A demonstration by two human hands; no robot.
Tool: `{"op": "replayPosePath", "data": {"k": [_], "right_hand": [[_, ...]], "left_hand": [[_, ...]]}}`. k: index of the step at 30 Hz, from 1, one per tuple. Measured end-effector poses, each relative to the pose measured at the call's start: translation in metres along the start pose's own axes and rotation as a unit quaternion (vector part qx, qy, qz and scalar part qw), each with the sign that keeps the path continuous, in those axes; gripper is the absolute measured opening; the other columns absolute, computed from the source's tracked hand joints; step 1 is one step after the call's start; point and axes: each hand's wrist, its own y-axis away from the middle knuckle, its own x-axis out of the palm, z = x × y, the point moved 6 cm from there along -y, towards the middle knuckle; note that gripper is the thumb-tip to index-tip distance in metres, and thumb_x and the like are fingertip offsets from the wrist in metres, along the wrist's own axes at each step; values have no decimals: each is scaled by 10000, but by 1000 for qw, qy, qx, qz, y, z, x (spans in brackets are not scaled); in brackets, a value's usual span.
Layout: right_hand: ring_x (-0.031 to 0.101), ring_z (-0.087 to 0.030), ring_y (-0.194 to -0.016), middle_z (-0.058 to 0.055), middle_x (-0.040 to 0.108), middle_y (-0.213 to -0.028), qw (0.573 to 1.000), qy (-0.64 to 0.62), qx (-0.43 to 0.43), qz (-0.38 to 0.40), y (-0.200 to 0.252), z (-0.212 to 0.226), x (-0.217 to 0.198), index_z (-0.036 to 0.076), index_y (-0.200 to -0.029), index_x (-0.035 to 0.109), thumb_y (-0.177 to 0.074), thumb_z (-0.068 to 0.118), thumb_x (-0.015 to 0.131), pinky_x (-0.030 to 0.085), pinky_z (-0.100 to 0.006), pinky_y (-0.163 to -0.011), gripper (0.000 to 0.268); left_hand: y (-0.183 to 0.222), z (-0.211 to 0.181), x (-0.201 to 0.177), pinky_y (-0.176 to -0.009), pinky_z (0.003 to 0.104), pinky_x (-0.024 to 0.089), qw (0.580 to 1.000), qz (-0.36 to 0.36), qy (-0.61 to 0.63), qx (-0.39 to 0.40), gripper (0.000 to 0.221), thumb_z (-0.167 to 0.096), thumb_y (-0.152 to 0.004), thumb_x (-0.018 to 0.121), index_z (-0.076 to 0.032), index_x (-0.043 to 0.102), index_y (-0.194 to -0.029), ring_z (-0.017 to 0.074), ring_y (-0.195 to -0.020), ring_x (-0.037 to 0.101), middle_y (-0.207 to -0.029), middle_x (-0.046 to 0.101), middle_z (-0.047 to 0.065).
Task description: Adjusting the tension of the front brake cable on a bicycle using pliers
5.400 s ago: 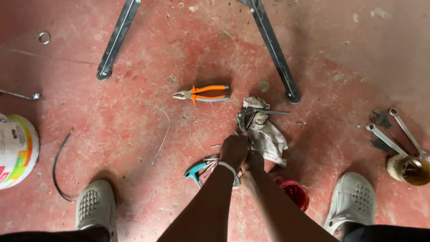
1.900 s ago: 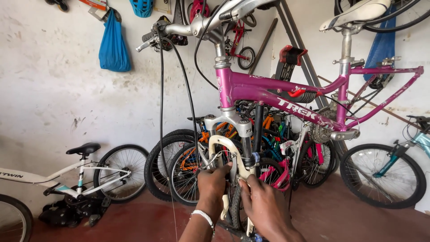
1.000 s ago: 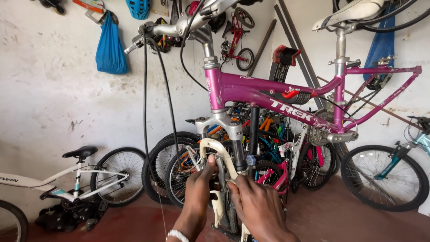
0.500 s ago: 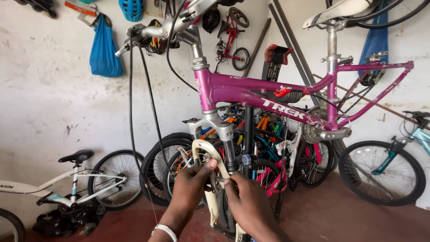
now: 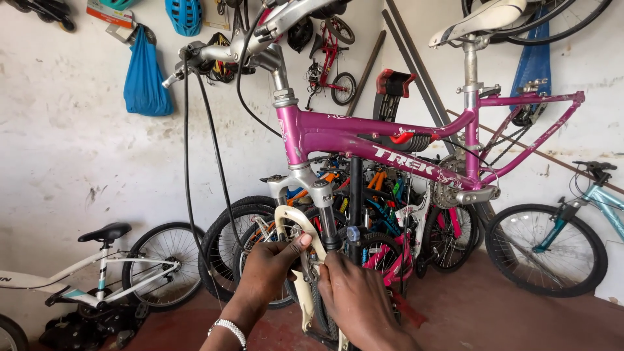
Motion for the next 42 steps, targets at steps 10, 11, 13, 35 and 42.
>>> {"op": "replayPosePath", "data": {"k": [10, 11, 13, 35, 42], "right_hand": [[579, -362, -555, -62, 619, -739, 999, -5, 34, 19, -7, -10, 17, 152, -882, 512, -906, 270, 490, 433, -496, -442, 122], [540, -267, -517, -50, 602, -656, 985, -110, 120, 62, -8, -19, 23, 143, -821, 550, -916, 279, 480, 384, -431, -470, 180], [502, -171, -479, -38, 586, -574, 950, -213, 205, 105, -10, -16, 17, 133, -761, 587, -925, 288, 469, 335, -365, -498, 255], [381, -117, -407, -61, 492, -663, 639, -538, 503, 222, 10, -22, 33, 47, -764, 577, -912, 340, 563, 234, -203, -327, 329], [472, -122, -460, 1, 628, -592, 922, -180, 288, 184, -16, -13, 8, 122, -631, 589, -918, 306, 526, 300, -316, -471, 347]], "left_hand": [[4, -3, 2, -496, 260, 294, 999, -23, -30, -4, 468, -392, -790, 705, -28, 602, -514, 124, -493, 404, -505, 546, 59], [4, -2, 1, -497, 261, 300, 998, -36, -58, -13, 497, -443, -783, 680, -38, 574, -514, 125, -496, 414, -509, 554, 66], [3, 1, 0, -498, 262, 306, 995, -48, -86, -25, 528, -494, -776, 656, -49, 547, -514, 126, -500, 425, -512, 562, 72], [-31, 55, 17, -429, 252, 353, 958, -63, 254, -119, 60, 41, -801, 599, 16, 640, -765, 144, -486, 454, -611, 549, 78], [-22, 56, 19, -420, 234, 359, 949, -46, 278, -144, 65, 27, -840, 562, 28, 623, -816, 127, -467, 436, -585, 504, 54]]}}
